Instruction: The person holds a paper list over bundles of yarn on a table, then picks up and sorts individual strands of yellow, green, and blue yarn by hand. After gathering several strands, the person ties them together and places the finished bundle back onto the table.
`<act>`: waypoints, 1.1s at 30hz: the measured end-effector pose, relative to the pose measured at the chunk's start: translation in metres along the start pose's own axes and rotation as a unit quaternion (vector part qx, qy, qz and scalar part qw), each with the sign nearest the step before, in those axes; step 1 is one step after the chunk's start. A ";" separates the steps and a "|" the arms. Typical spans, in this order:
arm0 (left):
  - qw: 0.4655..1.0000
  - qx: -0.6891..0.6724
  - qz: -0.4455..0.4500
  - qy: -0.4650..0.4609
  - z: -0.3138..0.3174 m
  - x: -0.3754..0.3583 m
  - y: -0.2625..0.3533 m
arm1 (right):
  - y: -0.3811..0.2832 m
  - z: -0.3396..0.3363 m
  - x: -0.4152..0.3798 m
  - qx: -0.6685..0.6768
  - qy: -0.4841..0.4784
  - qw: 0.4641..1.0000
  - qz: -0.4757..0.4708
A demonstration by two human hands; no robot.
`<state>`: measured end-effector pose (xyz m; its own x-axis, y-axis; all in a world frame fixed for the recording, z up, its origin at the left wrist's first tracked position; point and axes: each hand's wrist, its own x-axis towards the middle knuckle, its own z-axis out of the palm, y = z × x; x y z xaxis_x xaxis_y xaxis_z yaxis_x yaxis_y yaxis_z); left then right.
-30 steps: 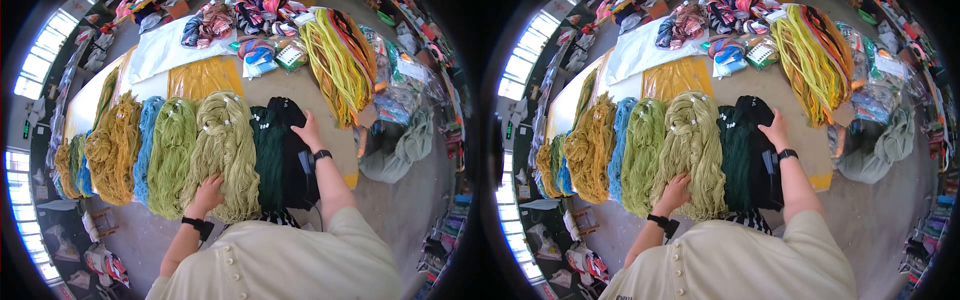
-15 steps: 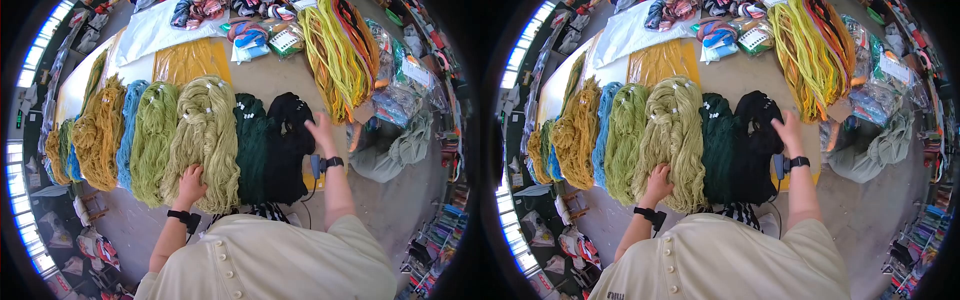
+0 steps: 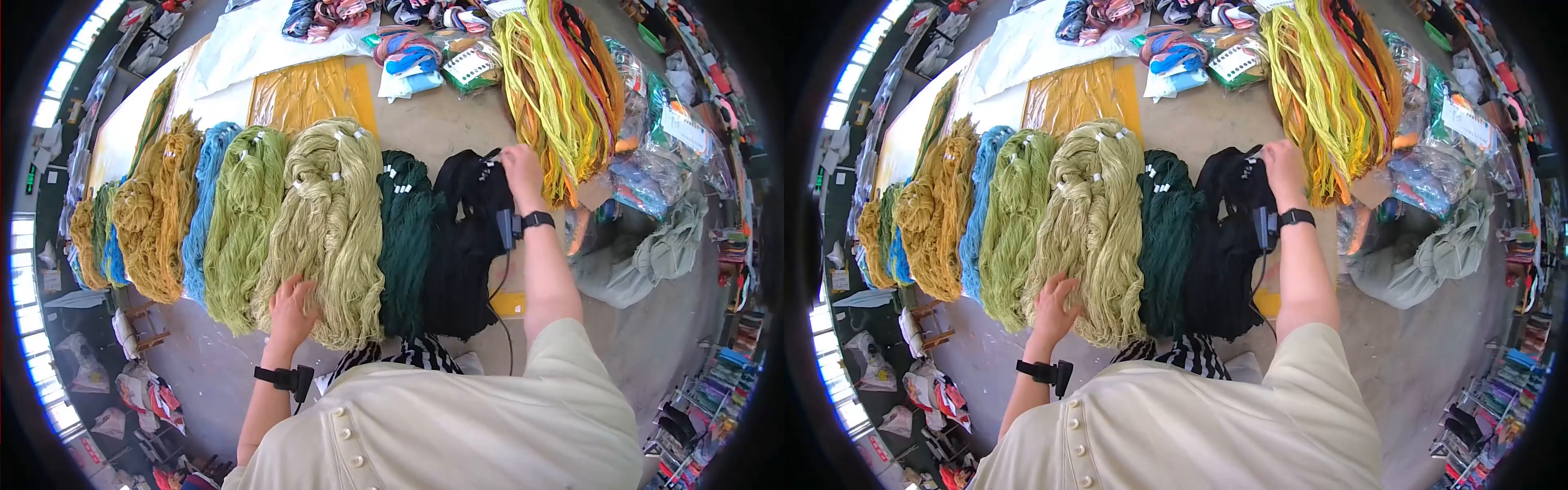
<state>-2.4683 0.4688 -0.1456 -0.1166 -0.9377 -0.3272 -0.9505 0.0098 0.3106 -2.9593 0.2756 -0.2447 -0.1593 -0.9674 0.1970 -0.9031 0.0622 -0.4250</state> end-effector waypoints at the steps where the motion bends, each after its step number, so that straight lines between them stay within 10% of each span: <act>1: 1.000 0.001 0.001 0.023 -0.002 0.000 -0.001 | -0.007 -0.017 -0.004 0.004 0.105 0.994 -0.038; 6: 0.988 -0.084 0.077 0.104 -0.012 0.011 0.010 | -0.055 -0.084 -0.070 0.156 0.170 0.970 0.072; 8: 0.970 -0.186 0.139 0.078 -0.015 0.014 0.022 | -0.085 -0.096 -0.116 0.103 -0.019 0.990 0.095; 13: 0.830 -0.508 0.204 -0.103 -0.036 -0.024 0.086 | -0.217 -0.103 -0.235 0.198 -0.187 0.951 -0.149; 15: 0.831 -0.482 0.217 -0.170 -0.026 -0.037 0.077 | -0.250 -0.109 -0.257 0.207 -0.209 0.931 -0.218; 18: 0.848 -0.395 0.281 -0.213 -0.007 -0.060 0.046 | -0.277 -0.118 -0.251 0.252 -0.319 0.912 -0.048; 20: 0.864 -0.411 0.177 -0.232 -0.014 -0.085 0.016 | -0.243 -0.078 -0.241 0.263 -0.234 0.933 -0.077; 25: 0.852 -0.464 -0.173 0.166 -0.030 -0.196 -0.183 | -0.111 0.010 -0.236 0.024 -0.300 0.948 -0.099; 28: 0.459 -0.588 -0.397 0.535 -0.033 -0.313 -0.310 | -0.107 0.008 -0.215 0.029 -0.318 0.942 -0.101; 30: 0.433 -0.603 -0.311 0.593 -0.026 -0.348 -0.299 | -0.128 -0.005 -0.176 0.040 -0.392 0.919 -0.036; 33: 0.475 -0.632 -0.349 0.502 -0.018 -0.263 -0.190 | -0.158 0.003 -0.118 0.084 -0.127 0.977 -0.152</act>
<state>-2.2520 0.7069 -0.1024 0.9006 -0.2573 -0.3504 0.3505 -0.0471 0.9354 -2.7965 0.3793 -0.2039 0.2284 -0.9661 0.1206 -0.8121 -0.2573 -0.5237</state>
